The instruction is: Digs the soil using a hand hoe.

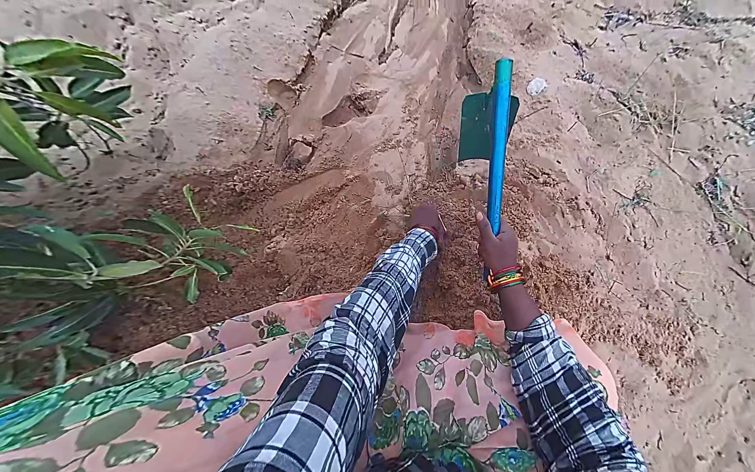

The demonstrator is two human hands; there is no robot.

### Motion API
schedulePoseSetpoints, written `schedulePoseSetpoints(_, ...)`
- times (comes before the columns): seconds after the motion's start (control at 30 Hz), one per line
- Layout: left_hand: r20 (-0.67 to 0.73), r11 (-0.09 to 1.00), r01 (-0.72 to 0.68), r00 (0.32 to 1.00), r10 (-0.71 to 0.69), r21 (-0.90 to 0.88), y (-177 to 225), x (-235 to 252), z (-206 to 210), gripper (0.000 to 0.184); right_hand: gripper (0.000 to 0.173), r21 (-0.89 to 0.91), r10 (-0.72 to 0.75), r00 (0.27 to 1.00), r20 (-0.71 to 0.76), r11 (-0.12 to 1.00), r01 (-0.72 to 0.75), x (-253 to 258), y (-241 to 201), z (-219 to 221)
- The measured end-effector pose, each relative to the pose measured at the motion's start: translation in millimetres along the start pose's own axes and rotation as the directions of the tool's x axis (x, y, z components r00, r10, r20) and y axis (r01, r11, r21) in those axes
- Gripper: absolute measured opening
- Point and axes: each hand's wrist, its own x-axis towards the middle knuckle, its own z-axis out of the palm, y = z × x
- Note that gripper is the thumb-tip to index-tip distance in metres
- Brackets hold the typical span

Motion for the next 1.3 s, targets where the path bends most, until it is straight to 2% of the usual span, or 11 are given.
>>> schedulePoseSetpoints(0.13,-0.062,0.993,-0.115,0.992,0.113,-0.033,-18,7,14,0.036,0.044,0.174,-0.154,0.987,0.053,0.974,0.143,-6,-4,2)
schedulePoseSetpoints(0.2,-0.082,0.985,-0.144,0.987,0.136,-0.099,-24,5,19,0.038,0.038,0.237,-0.146,0.982,0.120,0.965,0.115,-2,-2,9)
schedulePoseSetpoints(0.33,-0.140,0.961,-0.136,0.985,0.104,-0.241,-28,-20,16,0.036,0.046,0.047,0.255,0.911,0.325,0.957,-0.285,-2,-5,4)
schedulePoseSetpoints(0.43,-0.196,0.925,-0.079,0.981,0.005,-0.373,-46,-41,22,0.035,0.048,-0.063,0.441,0.816,0.374,0.890,-0.452,1,5,1)
schedulePoseSetpoints(0.63,-0.322,0.821,0.084,0.893,-0.313,-0.565,-121,-60,21,0.042,0.046,-0.001,0.379,0.895,0.235,0.921,-0.389,-1,0,11)
schedulePoseSetpoints(0.77,-0.282,0.882,0.132,0.917,-0.281,-0.452,-138,-47,4,0.045,0.041,0.043,0.288,0.946,0.152,0.954,-0.297,8,-6,1)
schedulePoseSetpoints(0.93,-0.330,0.956,-0.229,0.930,0.160,-0.182,-103,-6,9,0.033,0.044,0.005,0.271,0.959,0.086,0.962,-0.273,6,-4,0)
schedulePoseSetpoints(1.03,-0.163,0.930,-0.362,0.923,0.348,-0.060,-79,20,9,0.049,0.049,-0.090,0.265,0.959,0.100,0.962,-0.256,6,-2,2)
schedulePoseSetpoints(1.1,-0.006,0.948,-0.316,0.949,0.316,0.030,-68,33,8,0.080,0.047,-0.109,0.236,0.965,0.117,0.969,-0.224,7,2,5)
schedulePoseSetpoints(1.17,0.071,0.974,-0.213,0.976,0.208,0.075,-62,40,10,0.093,0.045,-0.105,0.231,0.962,0.145,0.971,-0.217,7,1,6)
schedulePoseSetpoints(1.3,0.108,0.998,-0.005,0.994,-0.001,0.055,-61,39,15,0.071,0.040,-0.079,0.213,0.963,0.166,0.976,-0.202,5,-5,9)
